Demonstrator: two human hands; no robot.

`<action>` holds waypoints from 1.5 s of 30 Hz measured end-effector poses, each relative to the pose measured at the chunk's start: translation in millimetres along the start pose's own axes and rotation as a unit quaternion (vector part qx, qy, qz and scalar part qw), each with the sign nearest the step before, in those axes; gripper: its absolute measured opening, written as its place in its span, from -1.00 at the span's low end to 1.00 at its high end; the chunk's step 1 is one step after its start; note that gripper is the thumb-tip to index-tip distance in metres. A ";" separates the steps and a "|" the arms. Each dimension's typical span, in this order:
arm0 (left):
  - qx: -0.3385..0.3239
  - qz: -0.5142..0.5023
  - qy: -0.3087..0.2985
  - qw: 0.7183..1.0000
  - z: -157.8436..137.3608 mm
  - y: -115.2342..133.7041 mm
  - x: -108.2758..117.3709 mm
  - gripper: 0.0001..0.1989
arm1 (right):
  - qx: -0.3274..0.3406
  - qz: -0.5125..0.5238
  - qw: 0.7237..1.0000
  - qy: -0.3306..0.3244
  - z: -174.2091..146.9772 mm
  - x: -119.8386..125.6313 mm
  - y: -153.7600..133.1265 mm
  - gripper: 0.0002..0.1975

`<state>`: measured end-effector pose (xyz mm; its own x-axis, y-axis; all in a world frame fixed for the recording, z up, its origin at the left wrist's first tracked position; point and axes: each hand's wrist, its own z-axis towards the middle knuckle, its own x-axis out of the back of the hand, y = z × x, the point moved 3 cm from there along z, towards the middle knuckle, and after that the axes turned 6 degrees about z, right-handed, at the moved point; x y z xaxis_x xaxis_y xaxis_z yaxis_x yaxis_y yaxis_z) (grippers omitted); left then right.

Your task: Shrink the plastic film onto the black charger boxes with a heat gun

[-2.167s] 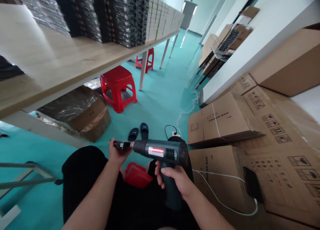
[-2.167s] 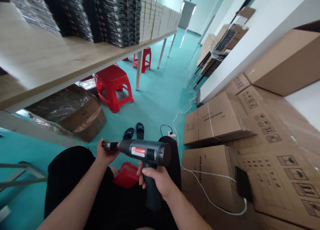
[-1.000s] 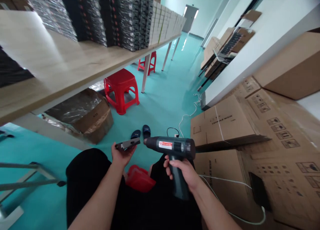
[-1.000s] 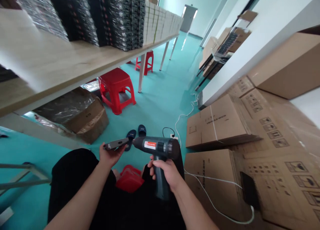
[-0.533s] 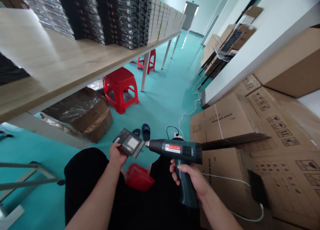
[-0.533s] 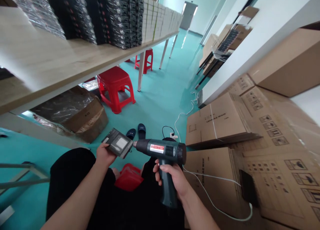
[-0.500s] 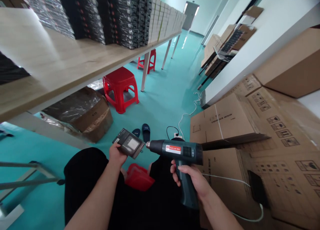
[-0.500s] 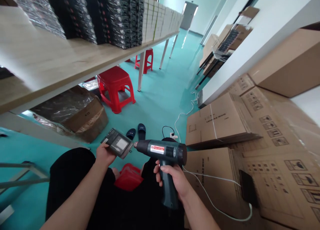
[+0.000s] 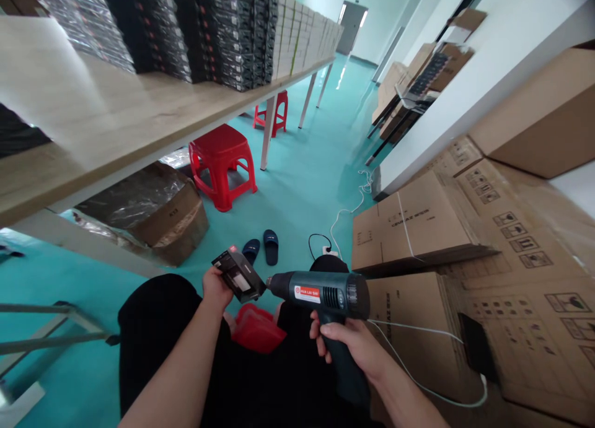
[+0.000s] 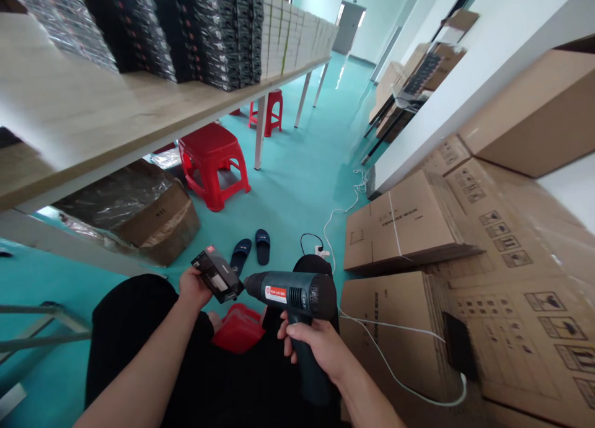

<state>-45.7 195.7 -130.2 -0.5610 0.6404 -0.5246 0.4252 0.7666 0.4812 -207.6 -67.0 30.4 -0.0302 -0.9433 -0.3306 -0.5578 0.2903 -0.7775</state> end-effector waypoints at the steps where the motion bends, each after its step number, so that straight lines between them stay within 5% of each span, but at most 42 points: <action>1: -0.003 0.003 0.001 1.000 0.9 0.0 1.2 -0.67 | -0.013 -0.004 1.000 -0.014 -0.5 -0.6 0.6 -0.73; 4: 0.006 0.010 0.002 1.000 3.0 -1.8 3.7 -0.74 | -0.046 -0.014 0.998 -0.051 -1.3 -1.7 -0.1 -0.72; 9: 0.032 0.048 -0.044 0.997 1.3 -8.8 -0.6 -0.83 | 0.012 -0.006 1.000 -0.002 10.1 0.0 -17.9 -0.74; 19: 0.153 0.102 -0.133 0.974 -8.9 -26.6 -3.7 -0.86 | 0.060 0.024 0.997 -0.031 44.6 -30.5 -43.6 -0.75; 26: 0.210 0.098 -0.144 0.962 -15.2 -19.4 -4.4 -0.63 | -0.105 -0.072 0.973 -0.194 10.9 -20.5 -40.9 -0.69; 33: 0.205 0.069 -0.247 0.945 -30.9 -9.1 -16.3 -0.23 | -0.036 0.065 0.997 -0.030 9.9 20.2 -13.5 -0.73; 37: 0.230 0.074 -0.260 0.935 -37.4 -8.6 -20.3 -0.26 | -0.051 0.204 0.975 0.070 22.3 34.9 -0.3 -0.78; 41: 0.220 0.058 -0.265 0.937 -41.7 -9.8 -22.2 -0.40 | -0.060 0.287 0.954 0.067 33.7 37.7 1.8 -0.77; 45: 0.241 0.065 -0.261 0.933 -43.0 -15.7 -22.3 -0.41 | -0.038 0.266 0.963 0.030 50.7 25.2 -5.1 -0.77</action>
<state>-70.4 167.3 -95.9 -0.1131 0.5688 -0.8146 0.8058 0.5322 0.2598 -163.4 -84.1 -1.2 -0.3756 -0.6724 -0.6378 -0.5083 0.7249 -0.4649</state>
